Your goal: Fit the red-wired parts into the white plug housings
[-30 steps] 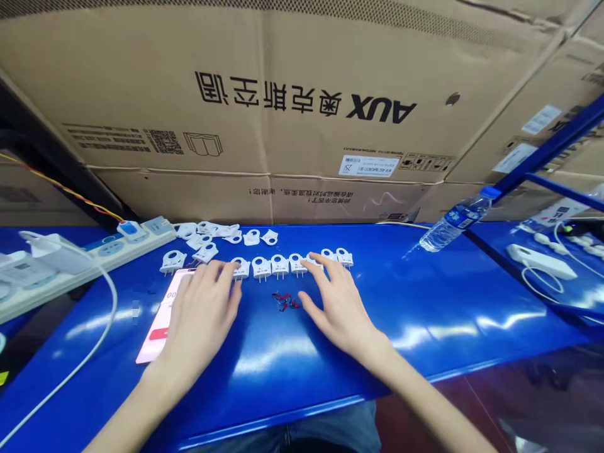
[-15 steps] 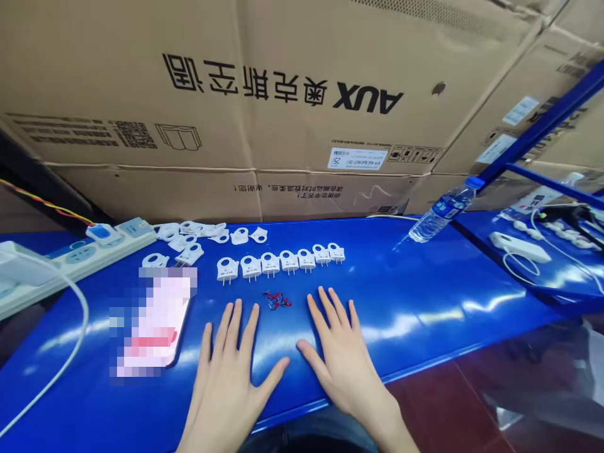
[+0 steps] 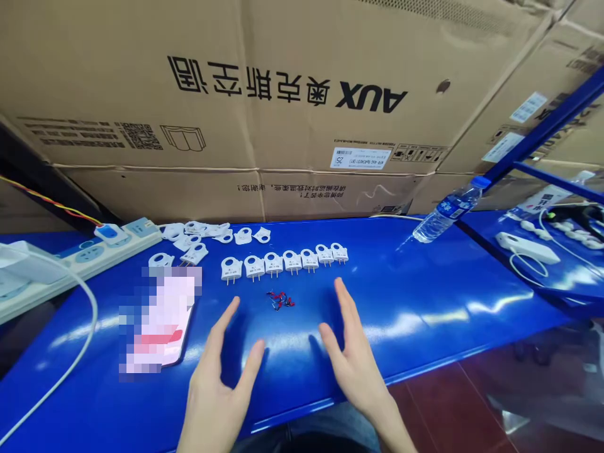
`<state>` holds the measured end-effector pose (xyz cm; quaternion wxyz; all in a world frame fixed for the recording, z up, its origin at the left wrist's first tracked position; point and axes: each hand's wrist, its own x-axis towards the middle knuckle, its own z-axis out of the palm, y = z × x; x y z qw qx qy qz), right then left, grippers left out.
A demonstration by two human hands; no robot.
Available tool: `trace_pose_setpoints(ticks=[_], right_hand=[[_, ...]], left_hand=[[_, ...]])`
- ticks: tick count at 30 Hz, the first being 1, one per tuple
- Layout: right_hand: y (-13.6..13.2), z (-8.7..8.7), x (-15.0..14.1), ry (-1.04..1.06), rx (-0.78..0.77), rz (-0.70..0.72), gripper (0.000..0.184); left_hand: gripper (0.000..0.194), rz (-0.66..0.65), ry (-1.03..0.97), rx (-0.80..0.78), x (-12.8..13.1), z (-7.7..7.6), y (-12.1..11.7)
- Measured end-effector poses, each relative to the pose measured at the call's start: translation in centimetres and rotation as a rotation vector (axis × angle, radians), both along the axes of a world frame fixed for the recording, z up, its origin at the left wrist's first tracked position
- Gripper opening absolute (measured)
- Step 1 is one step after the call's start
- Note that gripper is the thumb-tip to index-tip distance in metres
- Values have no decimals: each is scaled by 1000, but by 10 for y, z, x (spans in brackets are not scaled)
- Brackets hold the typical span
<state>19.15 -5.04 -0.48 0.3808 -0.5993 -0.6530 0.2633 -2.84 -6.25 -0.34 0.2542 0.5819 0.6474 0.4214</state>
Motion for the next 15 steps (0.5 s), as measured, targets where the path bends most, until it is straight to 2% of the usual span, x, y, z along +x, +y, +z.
trace_pose_setpoints(ticks=[3, 6, 10, 15], right_hand=[[-1, 6, -5, 477, 48, -176, 58], [2, 7, -10, 734, 23, -118, 64], [10, 2, -13, 796, -19, 13, 72], [13, -5, -14, 759, -86, 75, 74]], left_hand=[[54, 41, -522, 24, 4, 14, -4], [58, -28, -799, -14, 8, 17, -4], [64, -72, -768, -45, 15, 10, -3], [69, -21, -769, -75, 24, 9, -1]])
